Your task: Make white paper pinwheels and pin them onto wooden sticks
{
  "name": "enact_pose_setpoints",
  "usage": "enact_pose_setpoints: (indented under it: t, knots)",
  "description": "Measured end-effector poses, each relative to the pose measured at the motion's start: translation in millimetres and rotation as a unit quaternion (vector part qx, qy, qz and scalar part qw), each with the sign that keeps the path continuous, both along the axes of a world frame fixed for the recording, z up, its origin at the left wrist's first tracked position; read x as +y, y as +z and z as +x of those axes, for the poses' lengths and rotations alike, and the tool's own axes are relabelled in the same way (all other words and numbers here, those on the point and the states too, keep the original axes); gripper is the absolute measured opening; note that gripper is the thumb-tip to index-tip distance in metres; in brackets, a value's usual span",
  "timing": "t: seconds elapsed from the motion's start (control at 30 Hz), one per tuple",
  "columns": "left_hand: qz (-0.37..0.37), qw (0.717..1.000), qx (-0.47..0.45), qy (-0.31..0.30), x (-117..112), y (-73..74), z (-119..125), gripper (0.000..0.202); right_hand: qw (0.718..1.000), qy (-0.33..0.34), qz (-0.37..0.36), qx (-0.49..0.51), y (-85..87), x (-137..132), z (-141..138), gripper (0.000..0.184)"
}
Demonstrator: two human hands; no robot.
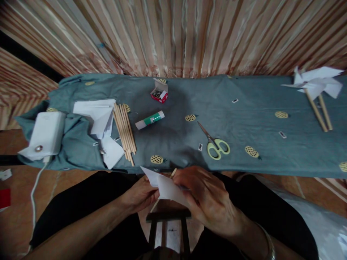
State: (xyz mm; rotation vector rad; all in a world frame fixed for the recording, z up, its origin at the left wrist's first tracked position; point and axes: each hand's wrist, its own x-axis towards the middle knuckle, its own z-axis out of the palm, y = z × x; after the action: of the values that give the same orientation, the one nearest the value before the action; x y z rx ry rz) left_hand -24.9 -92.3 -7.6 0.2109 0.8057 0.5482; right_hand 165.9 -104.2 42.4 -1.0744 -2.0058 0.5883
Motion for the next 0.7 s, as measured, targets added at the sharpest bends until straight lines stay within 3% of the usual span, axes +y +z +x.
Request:
enact_pose_setpoints:
  t: [0.7]
  knots:
    - [-0.016,1.000,0.004,0.011,0.3,2.7,0.4,0.028,1.000,0.011,-0.004,-0.003,-6.6,-3.1,4.3,0.035]
